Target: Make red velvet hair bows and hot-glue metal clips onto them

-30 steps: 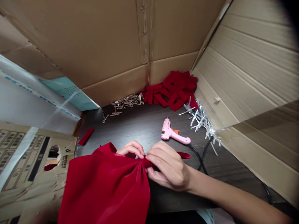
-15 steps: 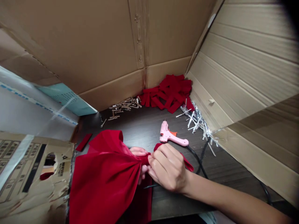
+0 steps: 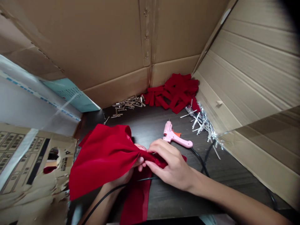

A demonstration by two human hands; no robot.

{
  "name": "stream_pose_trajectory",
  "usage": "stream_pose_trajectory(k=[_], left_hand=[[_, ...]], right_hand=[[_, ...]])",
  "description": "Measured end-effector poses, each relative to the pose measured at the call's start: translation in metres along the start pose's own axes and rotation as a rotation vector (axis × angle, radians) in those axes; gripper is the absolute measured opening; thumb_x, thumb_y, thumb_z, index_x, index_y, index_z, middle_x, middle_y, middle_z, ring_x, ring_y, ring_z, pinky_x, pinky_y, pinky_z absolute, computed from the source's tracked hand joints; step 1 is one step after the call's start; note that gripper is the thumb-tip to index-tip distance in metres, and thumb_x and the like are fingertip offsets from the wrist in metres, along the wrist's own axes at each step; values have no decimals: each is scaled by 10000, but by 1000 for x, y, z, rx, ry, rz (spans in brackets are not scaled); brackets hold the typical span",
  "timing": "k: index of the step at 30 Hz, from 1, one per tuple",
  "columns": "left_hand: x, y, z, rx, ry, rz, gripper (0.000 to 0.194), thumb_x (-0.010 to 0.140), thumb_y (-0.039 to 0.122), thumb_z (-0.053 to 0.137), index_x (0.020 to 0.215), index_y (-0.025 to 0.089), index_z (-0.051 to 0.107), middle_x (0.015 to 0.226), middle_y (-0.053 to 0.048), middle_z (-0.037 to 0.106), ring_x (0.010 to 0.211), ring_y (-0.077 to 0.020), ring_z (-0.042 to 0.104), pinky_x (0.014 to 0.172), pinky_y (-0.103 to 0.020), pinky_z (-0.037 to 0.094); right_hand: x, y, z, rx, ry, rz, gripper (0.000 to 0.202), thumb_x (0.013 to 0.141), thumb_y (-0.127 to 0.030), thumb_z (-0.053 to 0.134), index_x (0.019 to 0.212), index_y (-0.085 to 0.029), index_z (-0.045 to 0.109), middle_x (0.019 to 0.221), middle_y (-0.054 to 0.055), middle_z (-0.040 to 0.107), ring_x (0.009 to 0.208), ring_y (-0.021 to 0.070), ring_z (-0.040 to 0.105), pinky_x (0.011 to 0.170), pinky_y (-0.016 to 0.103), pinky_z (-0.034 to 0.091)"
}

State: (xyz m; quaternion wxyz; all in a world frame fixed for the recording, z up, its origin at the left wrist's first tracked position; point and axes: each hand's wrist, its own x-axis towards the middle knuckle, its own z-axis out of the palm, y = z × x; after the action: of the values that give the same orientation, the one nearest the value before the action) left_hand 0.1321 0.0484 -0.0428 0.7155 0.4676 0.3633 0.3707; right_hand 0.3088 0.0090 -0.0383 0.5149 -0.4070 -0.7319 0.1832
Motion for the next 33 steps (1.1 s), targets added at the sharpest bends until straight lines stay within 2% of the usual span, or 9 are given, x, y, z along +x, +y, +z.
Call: stream_pose_trajectory(k=[4, 8, 11, 14, 16, 20, 25, 29, 33], left_hand=[[2, -2, 1, -51, -56, -15, 220, 745, 292, 756, 884, 148, 664, 704, -5, 617, 522, -78, 502, 525, -204, 395], [1, -1, 5, -25, -102, -98, 267, 798, 359, 697, 953, 158, 612, 569, 22, 609, 336, -41, 388, 364, -176, 198], [0, 0, 11, -68, -96, -121, 292, 785, 379, 709, 944, 157, 605, 554, 19, 612, 358, -55, 422, 398, -177, 283], [0, -1, 15, -91, -51, -54, 304, 750, 370, 749, 920, 158, 614, 595, 9, 616, 461, -79, 492, 512, -199, 391], [0, -2, 17, -85, -34, -32, 316, 742, 383, 757, 918, 162, 615, 602, 11, 601, 501, -88, 495, 561, -214, 409], [1, -5, 17, -57, -27, -32, 329, 738, 401, 750, 924, 174, 602, 619, 14, 563, 521, -101, 448, 544, -234, 364], [-1, -12, 13, -20, -9, -34, 306, 721, 369, 759, 909, 185, 602, 691, 13, 528, 542, -92, 399, 510, -231, 283], [-3, -16, 10, 5, 9, -56, 206, 771, 301, 730, 896, 199, 602, 743, 19, 504, 558, -82, 398, 520, -228, 280], [-3, -15, 11, 8, 30, -43, 129, 823, 273, 679, 876, 183, 602, 731, 22, 470, 563, -76, 385, 530, -226, 290]], right_hand=[[0, -1, -2, 64, 25, 17, 115, 855, -102, 600, 954, -160, 600, 873, 67, 631, 818, 190, 598, 714, 329, 500], [0, -1, -1, 59, 30, 37, 91, 881, -78, 555, 849, -151, 599, 822, 61, 611, 797, 180, 580, 714, 322, 476], [-1, 0, 0, 82, 11, 69, 120, 903, -85, 524, 814, -148, 574, 790, 53, 596, 775, 170, 567, 706, 309, 462], [-1, 0, 0, 114, -6, 135, 160, 919, -97, 499, 778, -157, 544, 753, 34, 579, 728, 152, 553, 684, 288, 449], [-1, 1, 1, 123, -16, 194, 177, 922, -107, 495, 759, -164, 533, 726, 22, 577, 700, 145, 548, 669, 279, 441], [-1, 4, 3, 117, -40, 273, 190, 918, -138, 494, 735, -173, 530, 702, 18, 585, 664, 145, 544, 619, 269, 426], [-3, 8, 11, 157, 10, 368, 176, 854, -179, 570, 681, -173, 543, 621, -6, 578, 538, 114, 499, 508, 234, 384], [-4, 10, 14, 198, 15, 472, 165, 808, -187, 600, 648, -168, 563, 554, -19, 562, 474, 100, 455, 451, 220, 339], [-4, 12, 16, 247, -26, 546, 151, 799, -194, 617, 660, -169, 564, 562, -22, 560, 487, 108, 472, 458, 222, 355]])
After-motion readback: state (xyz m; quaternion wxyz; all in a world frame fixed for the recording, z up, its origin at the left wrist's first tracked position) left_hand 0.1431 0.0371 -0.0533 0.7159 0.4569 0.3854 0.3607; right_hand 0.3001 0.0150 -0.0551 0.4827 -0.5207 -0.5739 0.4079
